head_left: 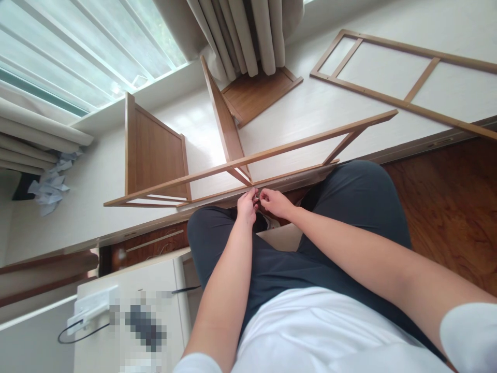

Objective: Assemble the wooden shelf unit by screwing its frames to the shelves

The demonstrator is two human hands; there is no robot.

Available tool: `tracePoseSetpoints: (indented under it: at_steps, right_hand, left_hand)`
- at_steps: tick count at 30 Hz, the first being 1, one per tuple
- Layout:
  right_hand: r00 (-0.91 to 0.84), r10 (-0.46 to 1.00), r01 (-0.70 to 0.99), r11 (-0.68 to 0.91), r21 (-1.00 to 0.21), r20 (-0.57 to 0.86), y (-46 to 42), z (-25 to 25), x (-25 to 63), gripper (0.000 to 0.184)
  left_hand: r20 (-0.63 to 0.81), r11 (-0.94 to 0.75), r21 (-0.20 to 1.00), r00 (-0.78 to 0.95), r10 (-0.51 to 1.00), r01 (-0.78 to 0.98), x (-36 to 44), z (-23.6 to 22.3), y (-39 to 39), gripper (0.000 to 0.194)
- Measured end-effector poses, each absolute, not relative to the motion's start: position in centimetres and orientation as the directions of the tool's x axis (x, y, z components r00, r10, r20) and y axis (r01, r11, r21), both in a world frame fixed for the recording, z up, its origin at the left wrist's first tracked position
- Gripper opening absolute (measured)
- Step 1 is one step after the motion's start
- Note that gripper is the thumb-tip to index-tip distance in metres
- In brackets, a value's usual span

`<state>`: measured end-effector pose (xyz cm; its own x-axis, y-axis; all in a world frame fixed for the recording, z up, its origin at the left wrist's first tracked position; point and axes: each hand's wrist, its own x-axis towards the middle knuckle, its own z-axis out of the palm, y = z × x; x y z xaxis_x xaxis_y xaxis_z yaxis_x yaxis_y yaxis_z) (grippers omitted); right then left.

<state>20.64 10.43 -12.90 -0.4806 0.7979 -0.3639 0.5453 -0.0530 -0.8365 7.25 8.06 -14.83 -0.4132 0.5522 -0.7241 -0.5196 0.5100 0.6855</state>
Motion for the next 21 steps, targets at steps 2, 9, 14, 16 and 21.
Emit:
tracePoseSetpoints:
  at_steps: [2, 9, 14, 16, 21]
  right_hand:
    - [-0.484, 0.807, 0.53, -0.038, -0.847, -0.339, 10.42, -13.04, 20.6, 0.01]
    - [-0.495, 0.783, 0.532, -0.069, -0.844, -0.376, 10.37, -13.25, 20.57, 0.009]
    - [-0.473, 0.785, 0.549, -0.093, -0.831, -0.4, 10.43, -13.02, 20.53, 0.009]
    - [-0.478, 0.783, 0.549, -0.088, -0.831, -0.398, 10.45, -12.92, 20.54, 0.01]
    - [-0.476, 0.786, 0.557, -0.079, -0.827, -0.396, 10.39, -12.79, 20.59, 0.011]
  left_hand:
    - [-0.723, 0.507, 0.686, -0.411, 0.554, -0.522, 7.29, -14.79, 8.05, 0.03]
    - [-0.723, 0.511, 0.687, -0.411, 0.556, -0.517, 7.3, -14.67, 8.1, 0.029]
    - [-0.725, 0.521, 0.686, -0.416, 0.549, -0.508, 7.32, -14.49, 8.12, 0.029]
    - [-0.726, 0.524, 0.685, -0.413, 0.55, -0.507, 7.32, -14.42, 8.11, 0.03]
    - [-0.725, 0.525, 0.685, -0.408, 0.554, -0.505, 7.31, -14.38, 8.1, 0.029]
